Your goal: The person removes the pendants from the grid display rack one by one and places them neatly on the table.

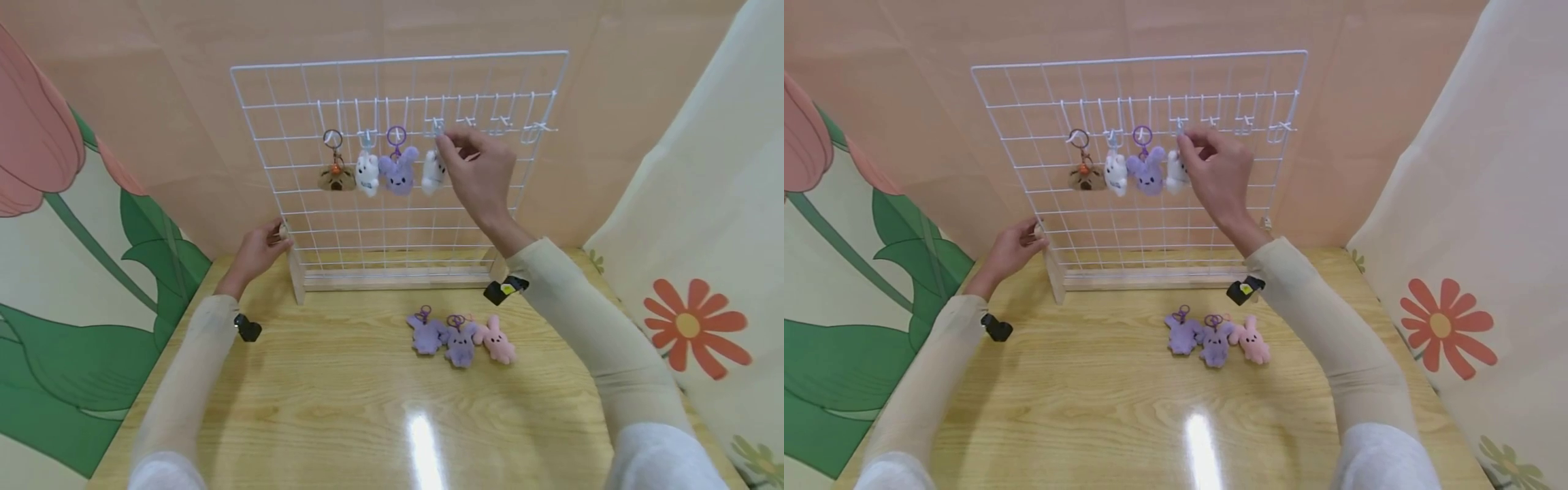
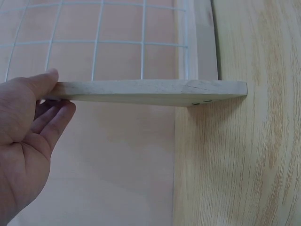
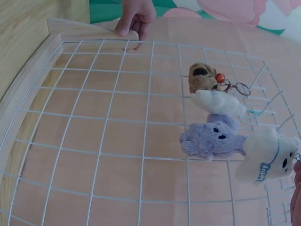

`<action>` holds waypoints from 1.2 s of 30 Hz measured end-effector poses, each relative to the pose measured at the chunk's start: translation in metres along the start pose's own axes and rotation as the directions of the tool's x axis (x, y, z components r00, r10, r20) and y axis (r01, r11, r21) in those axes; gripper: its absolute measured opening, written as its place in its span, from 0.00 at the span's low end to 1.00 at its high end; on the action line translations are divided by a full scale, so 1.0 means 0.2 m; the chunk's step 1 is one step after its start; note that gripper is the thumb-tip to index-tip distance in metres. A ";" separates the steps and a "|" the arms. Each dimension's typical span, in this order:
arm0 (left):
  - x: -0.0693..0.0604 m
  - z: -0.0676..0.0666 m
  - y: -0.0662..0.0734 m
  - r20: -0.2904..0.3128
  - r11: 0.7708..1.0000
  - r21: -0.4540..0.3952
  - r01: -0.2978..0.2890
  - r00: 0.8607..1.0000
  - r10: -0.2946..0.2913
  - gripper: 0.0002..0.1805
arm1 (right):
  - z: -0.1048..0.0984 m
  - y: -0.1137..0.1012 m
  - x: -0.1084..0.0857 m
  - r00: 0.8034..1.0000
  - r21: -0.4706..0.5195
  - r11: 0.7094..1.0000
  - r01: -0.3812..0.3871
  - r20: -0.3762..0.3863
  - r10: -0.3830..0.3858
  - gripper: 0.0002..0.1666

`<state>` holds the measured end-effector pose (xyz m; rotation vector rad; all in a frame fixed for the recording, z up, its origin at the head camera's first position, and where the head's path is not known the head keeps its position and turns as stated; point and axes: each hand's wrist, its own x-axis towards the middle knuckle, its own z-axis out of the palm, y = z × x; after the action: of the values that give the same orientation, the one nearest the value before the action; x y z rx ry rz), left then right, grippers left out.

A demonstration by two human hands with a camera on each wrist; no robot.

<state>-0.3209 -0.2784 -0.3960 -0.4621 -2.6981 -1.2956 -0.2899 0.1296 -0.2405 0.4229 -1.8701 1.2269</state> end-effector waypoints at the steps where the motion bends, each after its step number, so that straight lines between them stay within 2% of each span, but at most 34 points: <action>1: 0.00 0.00 0.00 0.001 1.000 -0.001 0.001 1.000 -0.001 0.35 | 0.00 0.00 0.00 1.000 -0.002 1.000 0.002 0.001 -0.002 0.10; 8: 0.00 0.00 0.01 0.006 1.000 -0.001 0.008 1.000 -0.008 0.36 | -0.03 -0.02 -0.05 0.999 0.013 0.999 0.034 0.024 -0.034 0.09; 17: 0.00 -0.01 0.00 0.010 1.000 0.008 0.003 1.000 -0.003 0.36 | -0.07 -0.04 -0.14 0.990 -0.017 0.999 0.047 0.131 -0.044 0.12; 22: 0.00 0.00 0.00 0.007 1.000 0.004 0.006 1.000 -0.006 0.36 | -0.09 -0.03 -0.20 0.979 -0.053 0.995 0.078 0.193 -0.067 0.12; 26: 0.00 0.00 0.00 0.001 1.000 0.004 0.009 1.000 -0.009 0.36 | -0.09 -0.04 -0.25 0.970 -0.091 0.993 0.071 0.240 -0.047 0.13; 36: 0.01 0.00 0.00 0.001 1.000 -0.003 0.011 1.000 -0.011 0.35 | -0.07 0.01 -0.36 0.944 -0.062 0.995 0.079 0.325 -0.055 0.10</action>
<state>-0.3227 -0.2781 -0.3963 -0.4490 -2.7031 -1.3027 -0.2414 0.1312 -0.2962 0.6759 -2.1509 1.0877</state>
